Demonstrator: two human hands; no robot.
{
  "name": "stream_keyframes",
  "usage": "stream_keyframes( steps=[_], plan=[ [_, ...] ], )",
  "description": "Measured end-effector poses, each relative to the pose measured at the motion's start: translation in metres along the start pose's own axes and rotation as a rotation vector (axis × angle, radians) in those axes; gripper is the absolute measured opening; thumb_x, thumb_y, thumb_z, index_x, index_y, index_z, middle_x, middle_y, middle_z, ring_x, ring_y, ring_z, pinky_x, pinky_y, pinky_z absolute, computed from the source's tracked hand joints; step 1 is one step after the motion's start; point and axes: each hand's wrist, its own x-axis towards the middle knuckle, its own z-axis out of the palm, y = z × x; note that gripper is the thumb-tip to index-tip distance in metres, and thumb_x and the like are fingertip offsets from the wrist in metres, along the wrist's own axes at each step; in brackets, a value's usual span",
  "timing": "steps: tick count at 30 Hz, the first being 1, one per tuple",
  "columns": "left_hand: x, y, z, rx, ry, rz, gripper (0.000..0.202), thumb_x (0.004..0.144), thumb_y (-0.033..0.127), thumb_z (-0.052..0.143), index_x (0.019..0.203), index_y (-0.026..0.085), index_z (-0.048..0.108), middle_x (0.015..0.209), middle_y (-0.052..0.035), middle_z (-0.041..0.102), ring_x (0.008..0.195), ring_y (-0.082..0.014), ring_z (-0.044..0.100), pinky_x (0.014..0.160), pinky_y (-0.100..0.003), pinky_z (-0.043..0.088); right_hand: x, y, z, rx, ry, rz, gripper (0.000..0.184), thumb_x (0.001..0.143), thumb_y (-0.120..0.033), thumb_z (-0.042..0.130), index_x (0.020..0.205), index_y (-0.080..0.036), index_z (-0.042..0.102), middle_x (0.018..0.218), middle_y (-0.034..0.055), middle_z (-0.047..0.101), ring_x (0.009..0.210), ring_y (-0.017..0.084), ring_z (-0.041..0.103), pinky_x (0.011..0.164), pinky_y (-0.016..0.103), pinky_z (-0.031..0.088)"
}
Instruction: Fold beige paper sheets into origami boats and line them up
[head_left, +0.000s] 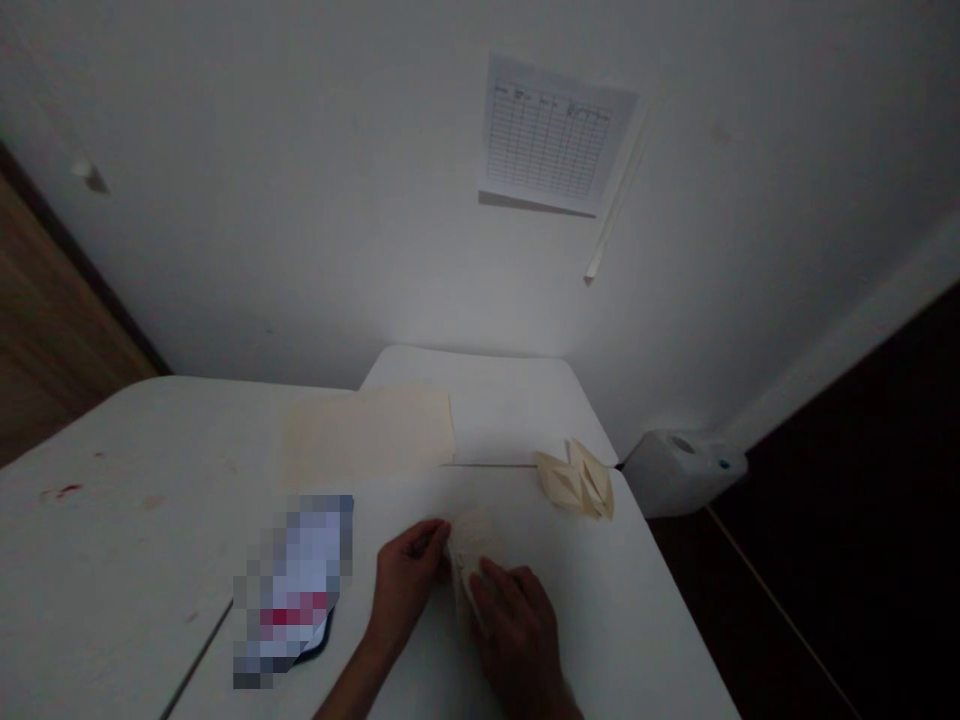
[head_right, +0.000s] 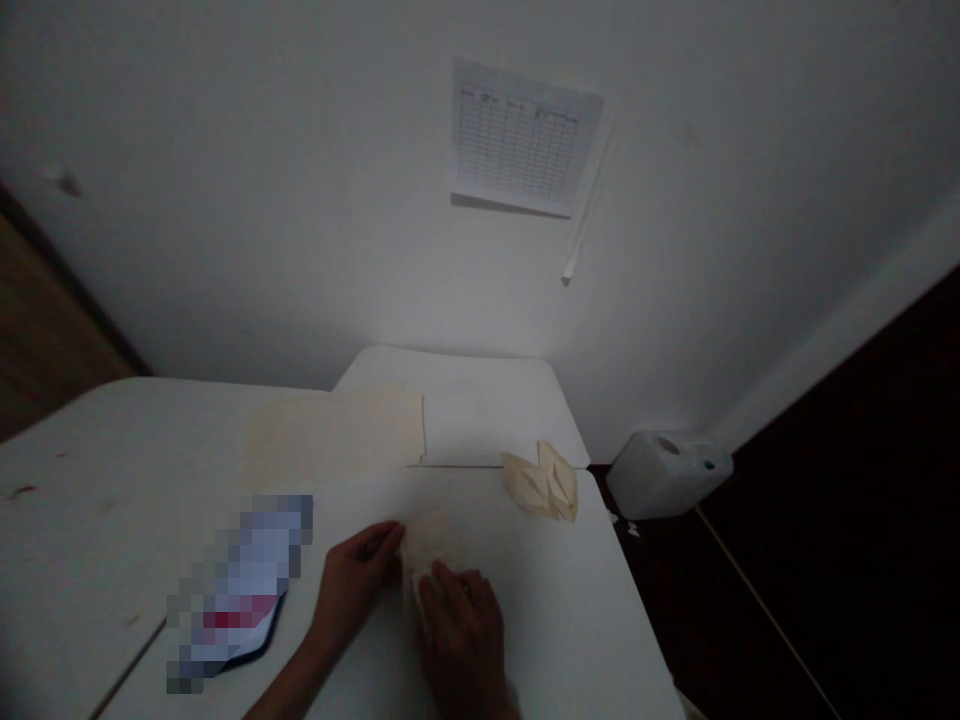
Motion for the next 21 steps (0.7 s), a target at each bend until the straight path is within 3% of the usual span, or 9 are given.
stream_keyframes(
  steps=[4,8,10,13,15,18,21],
  plan=[
    [0.001,-0.001,-0.001,0.013,0.008,0.008,0.036,0.072,0.051,0.066,0.082,0.016,0.072,0.068,-0.0038,0.073,0.056,-0.0198,0.067,0.051,-0.026,0.053,0.005,-0.006,-0.006,0.042,-0.048,0.01,0.029,0.085,-0.012,0.052,0.109,-0.022,0.063,0.108,0.0068,0.069,0.079,0.021,0.059,0.073,0.035,0.048],
    [0.0,-0.002,-0.002,0.022,0.01,0.016,0.035,0.073,0.05,0.066,0.082,0.017,0.073,0.074,-0.0044,0.075,0.064,-0.0207,0.069,0.055,-0.025,0.054,0.006,-0.006,-0.02,0.187,-0.173,0.01,0.041,0.076,-0.035,0.065,0.115,-0.022,0.061,0.118,0.0089,0.064,0.094,0.027,0.058,0.083,0.042,0.048],
    [-0.003,0.0,-0.002,0.019,-0.003,0.013,0.036,0.074,0.051,0.065,0.081,0.017,0.073,0.072,-0.0043,0.074,0.061,-0.0203,0.068,0.052,-0.025,0.053,0.007,-0.001,-0.026,0.273,-0.176,0.042,0.044,0.076,-0.041,0.066,0.116,-0.023,0.06,0.122,0.0092,0.061,0.101,0.028,0.057,0.087,0.044,0.047],
    [-0.009,0.006,0.001,-0.018,-0.036,0.014,0.037,0.073,0.052,0.066,0.08,0.017,0.073,0.07,-0.0043,0.074,0.057,-0.0191,0.067,0.05,-0.024,0.052,0.014,0.014,-0.025,0.384,-0.045,0.362,0.033,0.086,-0.033,0.059,0.117,-0.025,0.061,0.12,0.0099,0.061,0.107,0.026,0.056,0.092,0.044,0.046],
    [-0.013,0.009,0.004,-0.042,-0.065,0.024,0.036,0.073,0.051,0.066,0.079,0.016,0.073,0.068,-0.0038,0.073,0.054,-0.018,0.065,0.048,-0.024,0.051,0.023,0.026,-0.02,0.562,-0.003,0.64,0.045,0.084,-0.039,0.061,0.125,-0.022,0.055,0.12,0.0125,0.061,0.099,0.024,0.061,0.083,0.039,0.051],
    [-0.018,0.01,0.009,-0.055,-0.103,0.033,0.034,0.074,0.05,0.066,0.078,0.016,0.072,0.063,-0.0028,0.071,0.049,-0.0163,0.062,0.045,-0.024,0.05,0.036,0.039,-0.012,0.931,-0.136,0.864,0.058,0.079,-0.047,0.065,0.126,-0.015,0.053,0.09,0.0087,0.068,0.07,0.019,0.063,0.061,0.029,0.051],
    [-0.021,0.007,0.012,-0.078,-0.125,0.011,0.034,0.074,0.049,0.067,0.078,0.016,0.071,0.064,-0.0034,0.071,0.05,-0.017,0.063,0.044,-0.024,0.051,0.041,0.045,-0.008,1.006,-0.253,0.928,0.055,0.074,-0.047,0.069,0.118,-0.015,0.059,0.064,-0.0017,0.058,0.054,0.013,0.051,0.049,0.023,0.04]
  ],
)
